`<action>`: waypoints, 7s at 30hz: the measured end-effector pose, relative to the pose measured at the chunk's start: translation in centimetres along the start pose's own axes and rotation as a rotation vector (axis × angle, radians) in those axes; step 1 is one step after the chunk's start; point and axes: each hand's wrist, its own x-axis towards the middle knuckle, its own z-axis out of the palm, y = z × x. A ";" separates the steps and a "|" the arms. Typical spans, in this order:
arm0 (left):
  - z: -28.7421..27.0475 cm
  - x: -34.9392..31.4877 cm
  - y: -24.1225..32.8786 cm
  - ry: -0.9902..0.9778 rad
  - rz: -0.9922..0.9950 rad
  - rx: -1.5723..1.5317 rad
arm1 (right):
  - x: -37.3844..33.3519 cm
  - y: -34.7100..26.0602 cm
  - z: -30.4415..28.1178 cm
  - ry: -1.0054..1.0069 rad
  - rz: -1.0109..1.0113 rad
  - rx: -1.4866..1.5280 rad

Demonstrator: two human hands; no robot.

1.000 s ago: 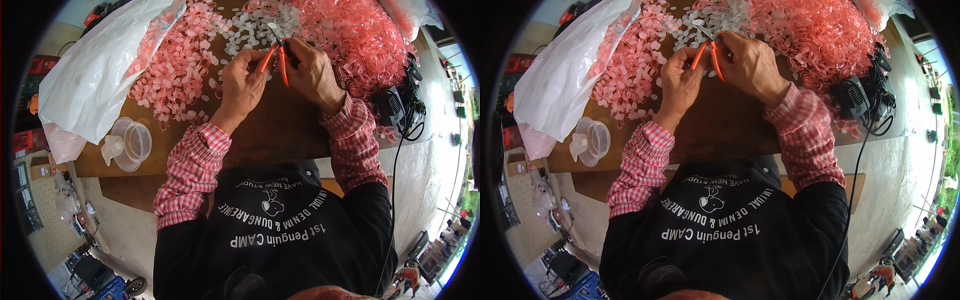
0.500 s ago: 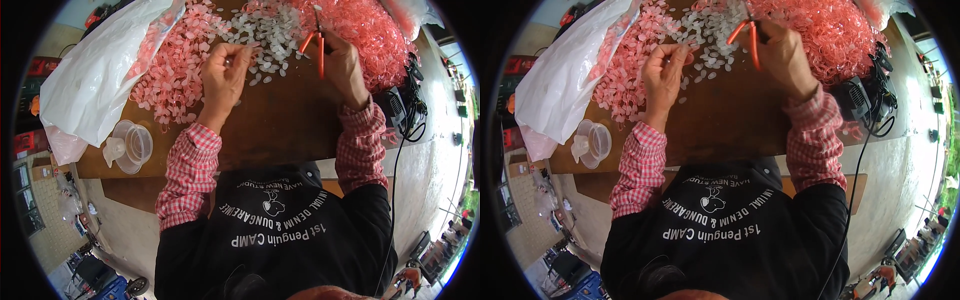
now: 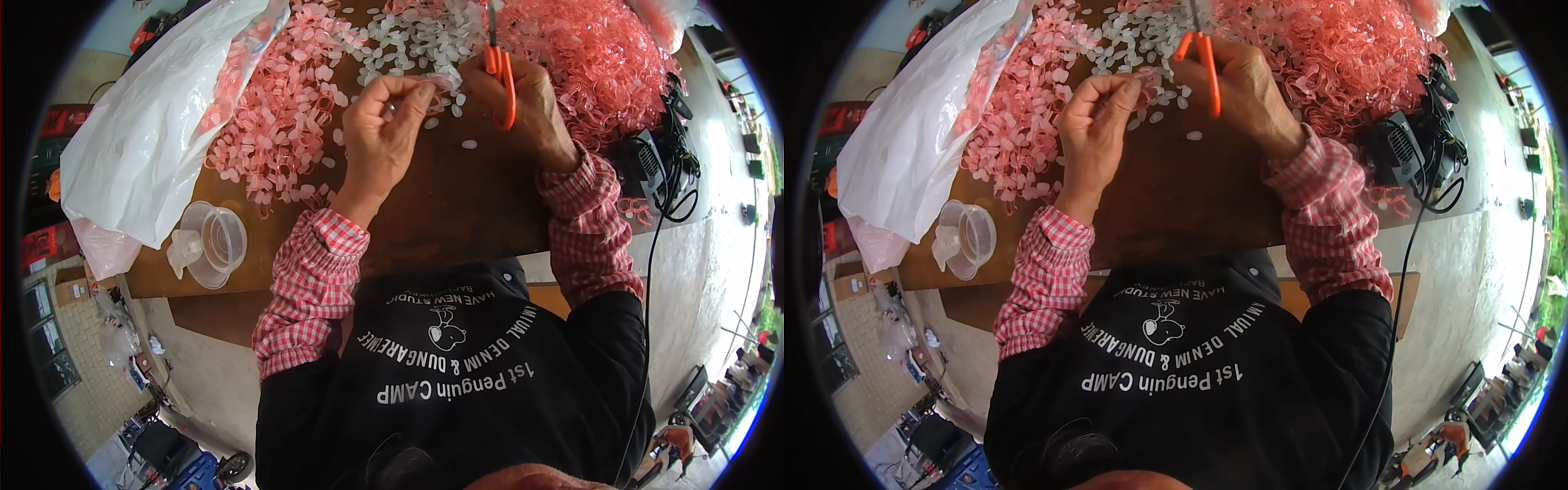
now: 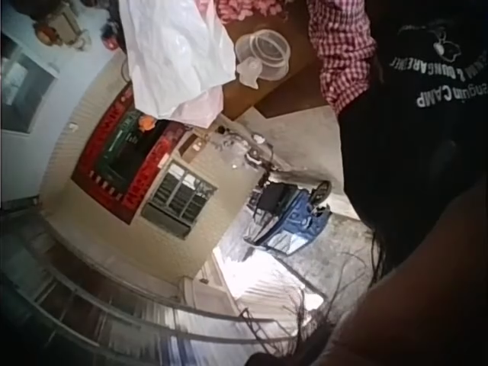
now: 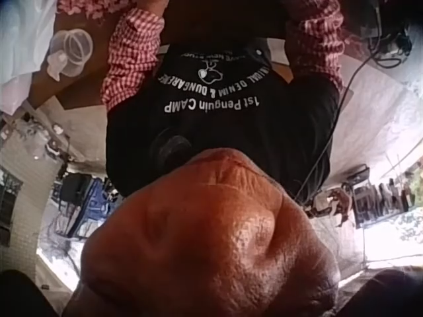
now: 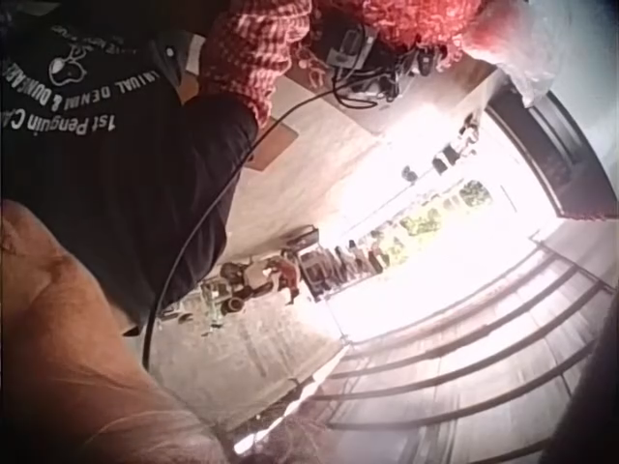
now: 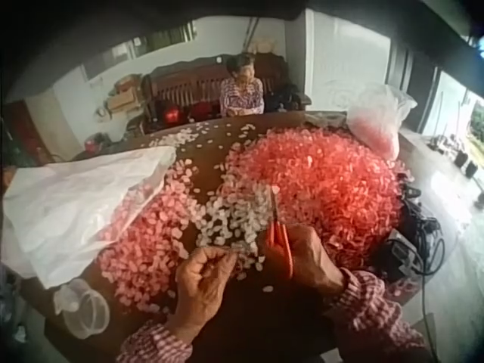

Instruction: Trimming excess material from small plastic flower-shaped components using scissors.

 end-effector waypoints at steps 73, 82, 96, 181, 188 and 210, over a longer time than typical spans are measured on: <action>-0.2 0.7 -1.3 0.164 0.339 0.232 | -1.7 0.1 2.0 -0.015 -0.527 -0.912; -0.2 0.8 -1.4 0.203 0.276 0.189 | -1.9 0.4 2.3 -0.049 -0.482 -0.912; 0.1 0.6 -0.8 0.155 0.347 0.355 | -1.5 0.2 2.8 0.090 -0.554 -0.969; -0.7 0.3 0.4 -0.149 -0.614 -0.888 | -1.2 -1.1 1.7 0.060 -0.515 -0.955; -0.8 0.4 0.5 -0.138 -0.650 -0.916 | -1.4 -0.9 2.1 0.090 -0.541 -0.895; 0.6 -0.4 -0.5 -0.031 -0.007 0.132 | 0.0 0.7 0.9 0.007 -0.464 -0.423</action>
